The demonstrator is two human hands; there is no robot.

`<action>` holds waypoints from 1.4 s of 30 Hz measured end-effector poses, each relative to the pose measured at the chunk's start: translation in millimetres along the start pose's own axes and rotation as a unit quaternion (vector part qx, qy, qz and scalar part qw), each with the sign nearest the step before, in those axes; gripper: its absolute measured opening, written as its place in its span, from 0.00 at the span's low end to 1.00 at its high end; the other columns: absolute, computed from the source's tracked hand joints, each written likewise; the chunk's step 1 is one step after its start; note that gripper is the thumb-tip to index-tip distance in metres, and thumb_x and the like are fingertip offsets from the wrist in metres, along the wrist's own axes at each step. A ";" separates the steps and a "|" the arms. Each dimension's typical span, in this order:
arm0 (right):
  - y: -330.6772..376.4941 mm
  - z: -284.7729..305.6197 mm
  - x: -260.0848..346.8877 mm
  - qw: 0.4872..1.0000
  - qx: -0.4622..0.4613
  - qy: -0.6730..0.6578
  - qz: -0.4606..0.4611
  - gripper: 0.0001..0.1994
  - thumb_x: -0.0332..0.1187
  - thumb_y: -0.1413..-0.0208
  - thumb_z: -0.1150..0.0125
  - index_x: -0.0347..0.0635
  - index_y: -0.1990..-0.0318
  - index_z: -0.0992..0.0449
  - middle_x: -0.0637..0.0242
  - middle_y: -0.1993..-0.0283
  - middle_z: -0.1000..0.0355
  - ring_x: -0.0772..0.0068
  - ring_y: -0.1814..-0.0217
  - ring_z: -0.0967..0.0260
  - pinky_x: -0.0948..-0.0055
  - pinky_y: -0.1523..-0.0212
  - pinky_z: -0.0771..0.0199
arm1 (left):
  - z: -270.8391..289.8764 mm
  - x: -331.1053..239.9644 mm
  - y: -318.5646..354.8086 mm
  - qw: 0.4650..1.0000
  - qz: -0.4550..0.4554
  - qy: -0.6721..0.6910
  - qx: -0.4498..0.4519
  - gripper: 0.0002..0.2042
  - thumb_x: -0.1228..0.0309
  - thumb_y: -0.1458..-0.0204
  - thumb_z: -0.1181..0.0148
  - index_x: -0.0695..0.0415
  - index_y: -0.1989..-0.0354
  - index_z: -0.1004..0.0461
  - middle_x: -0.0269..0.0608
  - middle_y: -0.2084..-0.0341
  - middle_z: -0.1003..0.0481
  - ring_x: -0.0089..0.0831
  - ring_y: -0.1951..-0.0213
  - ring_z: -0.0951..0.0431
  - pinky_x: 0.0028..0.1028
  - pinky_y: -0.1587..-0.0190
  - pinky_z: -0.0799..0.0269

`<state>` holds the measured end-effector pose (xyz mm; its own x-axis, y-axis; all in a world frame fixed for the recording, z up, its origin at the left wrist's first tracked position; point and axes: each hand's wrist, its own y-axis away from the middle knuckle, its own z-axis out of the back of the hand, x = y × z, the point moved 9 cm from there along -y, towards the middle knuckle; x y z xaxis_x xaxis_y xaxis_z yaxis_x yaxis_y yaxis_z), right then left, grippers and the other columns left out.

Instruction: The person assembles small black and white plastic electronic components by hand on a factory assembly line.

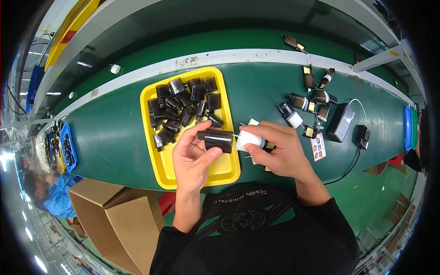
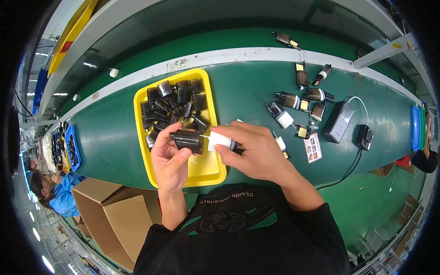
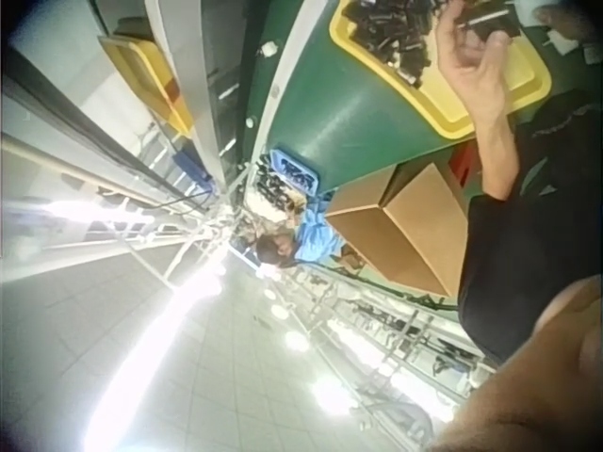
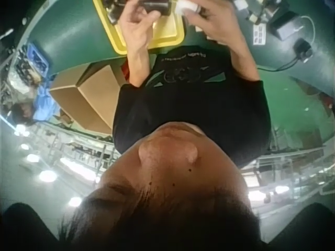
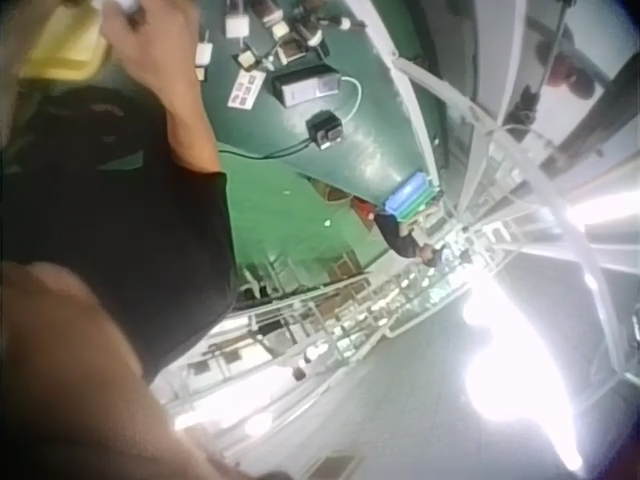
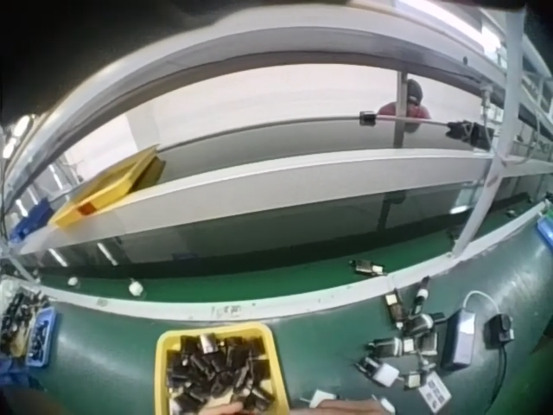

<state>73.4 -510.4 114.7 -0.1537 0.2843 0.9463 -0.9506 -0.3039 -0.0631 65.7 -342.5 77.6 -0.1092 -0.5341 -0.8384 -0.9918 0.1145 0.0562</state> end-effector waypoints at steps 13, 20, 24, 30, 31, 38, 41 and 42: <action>8.7 -0.8 22.9 0.993 -0.010 0.038 0.111 0.20 0.30 0.52 0.34 0.37 0.50 0.27 0.62 0.74 0.32 0.66 0.77 0.34 0.72 0.77 0.35 | -11.3 -5.0 9.0 0.998 0.031 0.012 -0.051 0.25 0.88 0.58 0.37 0.69 0.48 0.35 0.49 0.57 0.28 0.33 0.57 0.24 0.28 0.56 0.22; 12.7 -5.5 26.5 0.991 0.027 0.020 0.127 0.27 0.32 0.55 0.31 0.38 0.45 0.30 0.62 0.71 0.32 0.66 0.75 0.35 0.72 0.74 0.35 | -27.4 -14.6 14.0 0.997 -0.031 -0.063 -0.011 0.23 0.89 0.60 0.35 0.70 0.51 0.31 0.49 0.57 0.27 0.33 0.55 0.24 0.28 0.55 0.21; 2.1 -8.1 15.5 0.988 0.025 -0.072 0.134 0.31 0.29 0.60 0.29 0.40 0.44 0.31 0.63 0.65 0.29 0.68 0.67 0.31 0.74 0.67 0.31 | -33.9 -31.5 19.1 0.977 -0.126 -0.170 0.010 0.22 0.89 0.63 0.34 0.69 0.54 0.27 0.46 0.59 0.25 0.32 0.58 0.24 0.29 0.58 0.24; -6.1 -14.4 -19.6 0.964 0.003 -0.237 0.118 0.21 0.28 0.64 0.27 0.35 0.58 0.21 0.60 0.59 0.26 0.69 0.59 0.29 0.73 0.57 0.30 | -73.9 -58.4 27.3 0.898 -0.284 -0.334 0.046 0.19 0.87 0.65 0.32 0.65 0.59 0.22 0.45 0.66 0.24 0.36 0.62 0.23 0.29 0.59 0.26; -5.4 -13.6 -15.8 0.958 0.012 -0.249 0.140 0.17 0.24 0.61 0.29 0.34 0.59 0.21 0.57 0.60 0.26 0.66 0.59 0.27 0.73 0.58 0.27 | -76.4 -61.1 28.6 0.896 -0.295 -0.329 0.050 0.21 0.87 0.69 0.32 0.65 0.60 0.22 0.45 0.68 0.24 0.38 0.62 0.22 0.29 0.60 0.25; -1.9 -8.1 -1.3 0.952 -0.011 -0.237 0.196 0.13 0.21 0.58 0.31 0.33 0.62 0.22 0.54 0.62 0.25 0.63 0.61 0.24 0.71 0.61 0.23 | -90.0 -70.5 28.8 0.870 -0.306 -0.377 0.078 0.24 0.86 0.75 0.33 0.64 0.61 0.21 0.43 0.69 0.23 0.36 0.65 0.23 0.29 0.62 0.25; 0.6 -4.9 3.4 0.957 -0.030 -0.212 0.197 0.16 0.19 0.63 0.32 0.33 0.61 0.21 0.56 0.62 0.25 0.64 0.61 0.26 0.71 0.61 0.25 | -91.4 -70.9 29.7 0.858 -0.319 -0.395 0.078 0.24 0.85 0.76 0.32 0.64 0.62 0.20 0.43 0.69 0.23 0.35 0.66 0.24 0.28 0.63 0.26; 1.0 -2.3 3.0 0.957 -0.040 -0.217 0.188 0.19 0.17 0.67 0.33 0.34 0.61 0.21 0.58 0.61 0.25 0.66 0.61 0.27 0.72 0.61 0.27 | -92.1 -70.6 29.7 0.859 -0.319 -0.393 0.080 0.24 0.85 0.76 0.32 0.64 0.62 0.20 0.43 0.69 0.23 0.35 0.66 0.24 0.28 0.63 0.26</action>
<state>71.4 -507.8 116.7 -0.3802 -0.2409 0.8930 -0.8700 -0.2345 -0.4336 37.9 -378.6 188.4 0.5939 0.1911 -0.7815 -0.8044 0.1564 -0.5731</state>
